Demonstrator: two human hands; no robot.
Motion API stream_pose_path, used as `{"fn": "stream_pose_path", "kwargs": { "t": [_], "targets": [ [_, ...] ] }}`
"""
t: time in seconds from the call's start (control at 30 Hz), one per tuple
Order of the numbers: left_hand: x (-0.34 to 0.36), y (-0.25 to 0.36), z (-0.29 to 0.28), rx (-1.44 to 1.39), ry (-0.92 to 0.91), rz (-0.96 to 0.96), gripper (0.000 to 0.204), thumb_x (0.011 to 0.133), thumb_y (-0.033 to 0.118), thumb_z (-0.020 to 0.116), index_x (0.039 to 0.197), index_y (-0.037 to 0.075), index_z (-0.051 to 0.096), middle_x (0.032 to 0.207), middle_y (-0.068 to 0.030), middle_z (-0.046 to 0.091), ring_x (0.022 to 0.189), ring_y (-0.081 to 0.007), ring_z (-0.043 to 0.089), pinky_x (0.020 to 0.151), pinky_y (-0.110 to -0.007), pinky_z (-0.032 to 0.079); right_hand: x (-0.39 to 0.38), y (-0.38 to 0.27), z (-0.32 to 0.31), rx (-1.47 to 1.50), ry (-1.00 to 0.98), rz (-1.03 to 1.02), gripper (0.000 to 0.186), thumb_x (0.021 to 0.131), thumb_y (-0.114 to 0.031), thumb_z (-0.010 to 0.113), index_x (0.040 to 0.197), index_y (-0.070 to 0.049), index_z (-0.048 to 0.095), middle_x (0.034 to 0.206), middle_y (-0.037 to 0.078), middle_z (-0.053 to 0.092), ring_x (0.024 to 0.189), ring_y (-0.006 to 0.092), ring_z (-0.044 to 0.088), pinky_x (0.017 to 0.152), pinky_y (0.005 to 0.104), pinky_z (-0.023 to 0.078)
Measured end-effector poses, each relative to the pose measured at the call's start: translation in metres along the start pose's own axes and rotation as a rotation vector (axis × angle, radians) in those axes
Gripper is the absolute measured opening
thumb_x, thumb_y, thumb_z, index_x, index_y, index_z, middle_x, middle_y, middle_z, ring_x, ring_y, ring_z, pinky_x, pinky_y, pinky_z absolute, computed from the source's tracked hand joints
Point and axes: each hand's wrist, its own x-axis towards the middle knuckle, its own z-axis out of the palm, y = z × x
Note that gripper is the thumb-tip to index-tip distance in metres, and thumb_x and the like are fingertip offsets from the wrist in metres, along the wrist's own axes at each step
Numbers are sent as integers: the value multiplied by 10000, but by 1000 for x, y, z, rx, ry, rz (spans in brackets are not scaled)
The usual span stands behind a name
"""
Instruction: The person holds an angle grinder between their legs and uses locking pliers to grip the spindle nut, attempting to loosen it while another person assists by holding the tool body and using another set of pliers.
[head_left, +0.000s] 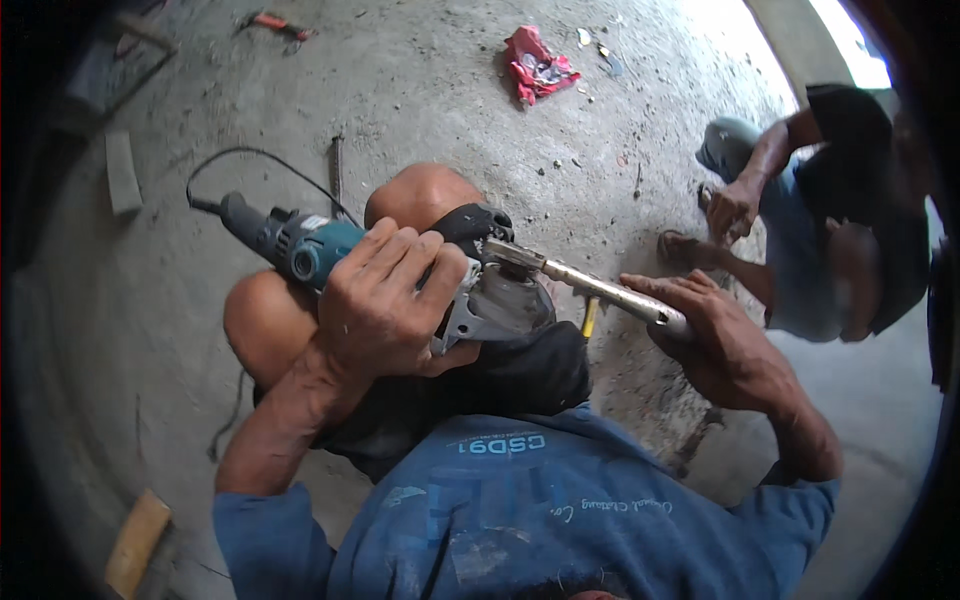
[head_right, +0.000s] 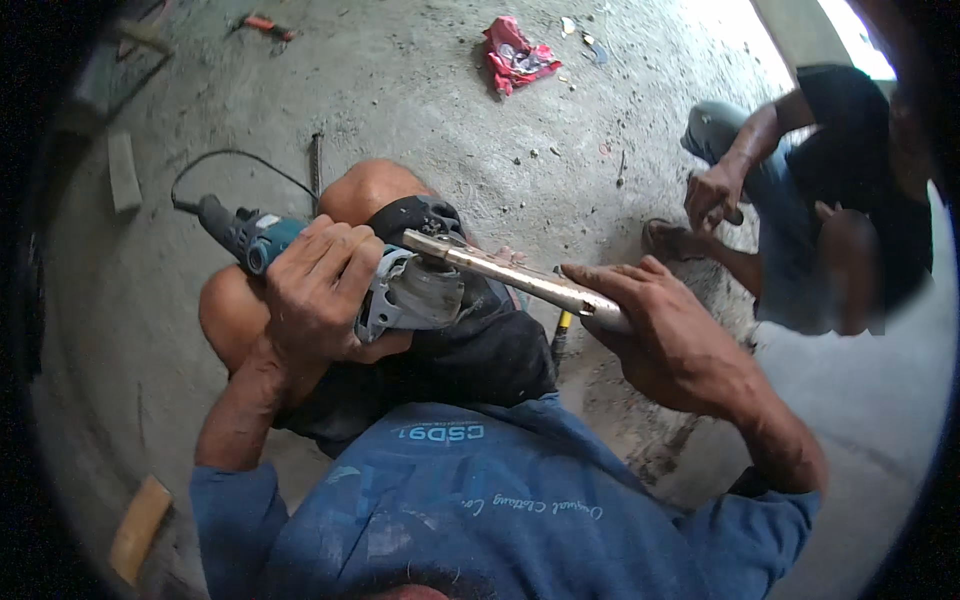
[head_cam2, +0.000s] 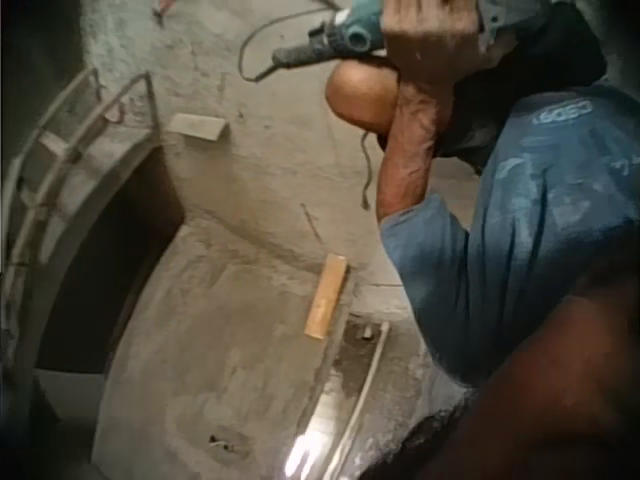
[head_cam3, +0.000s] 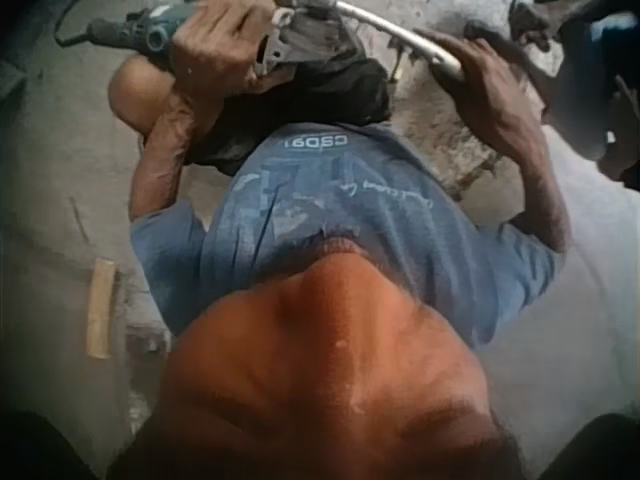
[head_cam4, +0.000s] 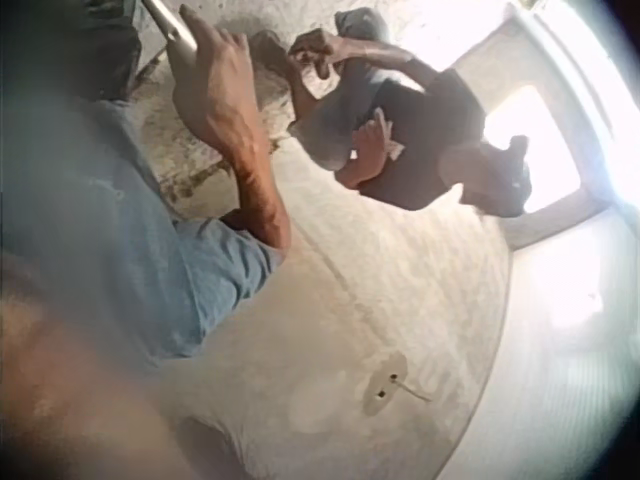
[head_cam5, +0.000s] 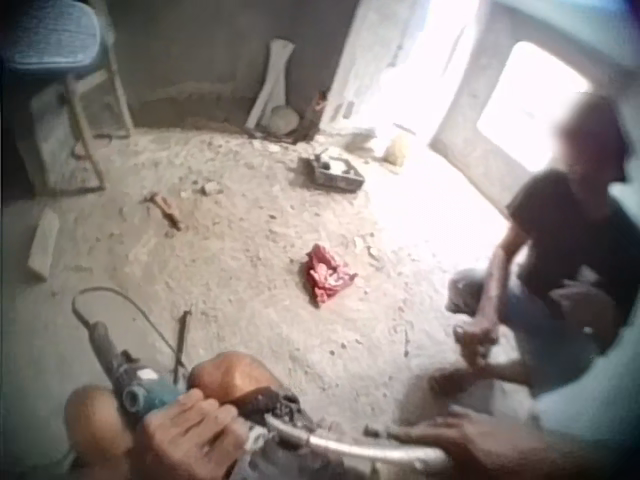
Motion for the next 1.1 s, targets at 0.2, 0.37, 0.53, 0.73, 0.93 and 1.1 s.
{"fn": "stream_pose_path", "kwargs": {
  "t": [0.2, 0.37, 0.53, 0.73, 0.93, 1.1],
  "targets": [
    [5, 6, 0, 14, -37, 12, 708, 787, 664, 684, 987, -14, 640, 928, -160, 655, 851, -313, 685, 838, -473, 557, -2, 9, 2, 73, -36, 4, 477, 966, -94, 631, 1438, -121, 571, 1333, 149, 629, 1239, 321, 544, 1098, 463, 435],
    [7, 7, -3, 14, -27, 4, 713, 761, 651, 718, 990, -20, 636, 920, -159, 651, 828, -310, 683, 827, -474, 559, -2, 7, 1, 88, -55, 17, 486, 961, -72, 635, 1440, -125, 573, 1319, 150, 629, 1232, 313, 548, 1095, 458, 446],
    [2, 5, -2, 24, -14, 27, 717, 764, 654, 713, 1002, -18, 638, 924, -157, 655, 837, -312, 687, 830, -473, 560, -4, 8, 6, 81, -22, -27, 472, 953, -79, 594, 1422, -35, 566, 1290, 211, 634, 1184, 333, 555, 1055, 462, 448],
    [2, 7, -4, 31, -12, 29, 684, 757, 622, 726, 999, -12, 637, 922, -161, 652, 850, -315, 689, 836, -470, 556, -9, 6, 8, 74, 27, -30, 469, 958, -79, 587, 1422, -17, 561, 1296, 221, 630, 1168, 335, 555, 1043, 462, 446],
    [1, 10, -2, 20, 4, 22, 650, 729, 582, 749, 990, -2, 636, 901, -154, 642, 840, -309, 684, 831, -462, 552, -10, 5, 11, 60, 54, -61, 480, 945, -44, 560, 1425, -16, 559, 1274, 235, 636, 1134, 340, 556, 1016, 457, 448],
    [0, 10, -2, 6, 4, 18, 643, 733, 582, 749, 987, 1, 637, 894, -149, 638, 838, -309, 681, 829, -461, 550, -11, 4, 11, 19, 43, -40, 498, 944, -43, 586, 1441, -68, 556, 1267, 207, 639, 1147, 339, 560, 1045, 462, 443]
  ]
}}
